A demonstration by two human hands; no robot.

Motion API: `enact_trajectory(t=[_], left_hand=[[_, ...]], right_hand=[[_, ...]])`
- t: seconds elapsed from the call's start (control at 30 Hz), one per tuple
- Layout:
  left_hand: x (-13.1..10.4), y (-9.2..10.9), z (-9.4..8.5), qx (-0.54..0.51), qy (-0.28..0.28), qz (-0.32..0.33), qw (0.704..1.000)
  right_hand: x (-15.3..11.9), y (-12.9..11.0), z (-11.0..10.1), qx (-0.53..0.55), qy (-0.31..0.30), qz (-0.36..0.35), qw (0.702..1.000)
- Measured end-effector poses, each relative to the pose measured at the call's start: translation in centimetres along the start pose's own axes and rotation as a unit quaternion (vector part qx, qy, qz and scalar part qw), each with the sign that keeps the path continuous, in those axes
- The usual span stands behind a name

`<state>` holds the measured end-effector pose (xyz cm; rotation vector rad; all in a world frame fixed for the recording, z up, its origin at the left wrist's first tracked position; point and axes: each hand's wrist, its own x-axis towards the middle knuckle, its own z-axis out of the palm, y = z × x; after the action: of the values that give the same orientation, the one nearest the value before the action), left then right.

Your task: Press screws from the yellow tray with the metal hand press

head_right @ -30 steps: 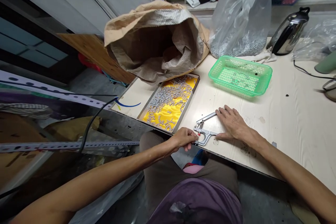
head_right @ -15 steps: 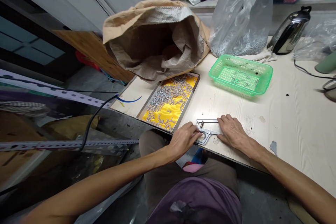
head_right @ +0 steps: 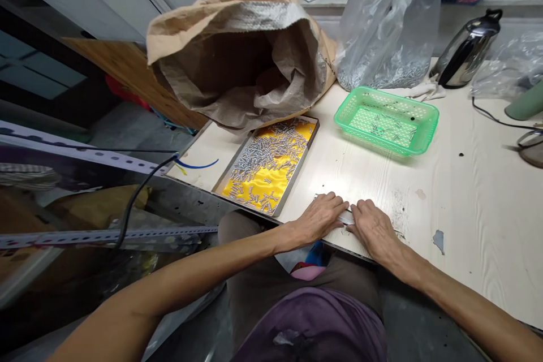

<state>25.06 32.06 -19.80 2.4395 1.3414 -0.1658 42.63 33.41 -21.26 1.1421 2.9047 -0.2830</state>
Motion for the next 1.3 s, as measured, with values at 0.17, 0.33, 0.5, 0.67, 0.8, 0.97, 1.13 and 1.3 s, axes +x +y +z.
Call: enact_trajectory(t=[0.17,0.33,0.5,0.67,0.8,0.97,1.13,1.3], left_hand=[[0.4,0.0,0.6,-0.001,0.010,-0.006,1.000],[-0.8,-0.1,3.1,-0.004,0.136,0.005,0.991],[-2.8,2.3,7.1,-0.008,0.236,0.059,0.970],[-2.8,3.9,7.2,-0.033,0.246,0.061,0.967],[-2.7,4.0,6.8,-0.048,0.234,0.055,0.969],[-4.9,4.0,7.0,-0.025,0.262,0.159,0.952],[-8.5,-1.4,4.3,0.012,0.430,0.076,0.900],[-10.3,-9.6,1.4,0.020,0.351,-0.228,0.908]], right_hand=[[-0.2,-0.7,0.6,-0.020,0.018,0.020,0.999],[0.3,0.9,-0.7,-0.035,0.009,0.000,0.999],[1.3,3.0,-1.1,-0.006,-0.017,-0.009,1.000],[3.8,3.8,-1.6,0.001,0.016,0.037,0.999],[5.8,0.2,-2.2,-0.012,0.009,-0.060,0.998],[7.5,-4.9,-0.5,0.006,-0.043,-0.282,0.958],[8.5,-4.3,1.7,0.130,0.017,-0.311,0.941],[8.2,-3.9,2.0,0.139,0.046,-0.285,0.947]])
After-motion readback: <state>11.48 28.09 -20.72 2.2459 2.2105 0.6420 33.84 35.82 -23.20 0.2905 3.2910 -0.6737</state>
